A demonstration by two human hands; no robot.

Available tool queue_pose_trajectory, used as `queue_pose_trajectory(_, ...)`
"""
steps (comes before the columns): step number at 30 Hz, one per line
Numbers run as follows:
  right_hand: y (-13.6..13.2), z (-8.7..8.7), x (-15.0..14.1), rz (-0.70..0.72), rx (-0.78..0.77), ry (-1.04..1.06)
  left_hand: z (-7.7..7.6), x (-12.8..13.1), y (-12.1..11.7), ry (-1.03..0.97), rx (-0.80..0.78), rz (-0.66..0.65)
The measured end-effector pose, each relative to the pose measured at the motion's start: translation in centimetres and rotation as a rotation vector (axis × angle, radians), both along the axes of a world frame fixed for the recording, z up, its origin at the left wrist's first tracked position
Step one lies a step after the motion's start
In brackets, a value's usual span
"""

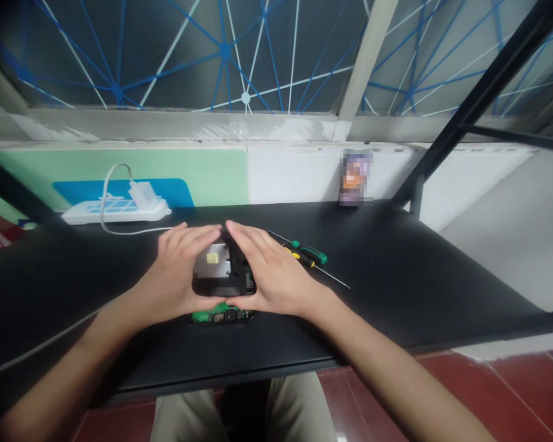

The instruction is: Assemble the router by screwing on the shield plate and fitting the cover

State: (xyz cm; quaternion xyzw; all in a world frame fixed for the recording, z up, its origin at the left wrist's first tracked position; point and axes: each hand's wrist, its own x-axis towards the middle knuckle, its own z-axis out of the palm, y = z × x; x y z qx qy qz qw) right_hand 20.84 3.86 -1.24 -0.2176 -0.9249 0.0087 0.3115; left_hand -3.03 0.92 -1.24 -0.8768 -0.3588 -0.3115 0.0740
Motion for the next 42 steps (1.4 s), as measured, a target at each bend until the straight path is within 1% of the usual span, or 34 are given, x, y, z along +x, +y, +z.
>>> queue_pose_trajectory(3,0.0,0.0,0.1,0.027,-0.06,0.036,0.1,-0.4,-0.1,-0.067,-0.05,0.027)
queue_pose_trajectory(5,0.0,-0.2,0.1,0.042,-0.111,0.064,0.3,-0.5,-0.3,-0.15,-0.097,0.032)
queue_pose_trajectory(8,0.1,-0.6,0.0,0.04,-0.201,0.077,0.4,-0.5,-0.8,-0.274,-0.139,-0.023)
queue_pose_trajectory(11,0.2,-0.9,-0.2,0.066,-0.268,0.068,0.1,-0.4,-1.2,-0.345,-0.19,-0.096)
queue_pose_trajectory(14,0.4,-1.1,-0.5,0.114,-0.307,0.06,-0.3,-0.3,-1.5,-0.397,-0.272,-0.152)
queue_pose_trajectory(17,0.5,-1.2,-0.7,0.149,-0.34,0.065,-0.6,-0.3,-1.5,-0.434,-0.315,-0.176)
queue_pose_trajectory(23,0.3,-1.4,-0.8,0.157,-0.372,0.063,-0.4,-0.2,-1.6,-0.497,-0.392,-0.24)
queue_pose_trajectory(33,0.3,-1.3,-0.9,0.209,-0.415,0.091,0.2,0.1,-1.8,-0.603,-0.405,-0.26)
queue_pose_trajectory(42,0.4,-1.4,-0.5,0.174,-0.481,0.171,0.7,-0.2,-1.9,-0.608,-0.42,-0.235)
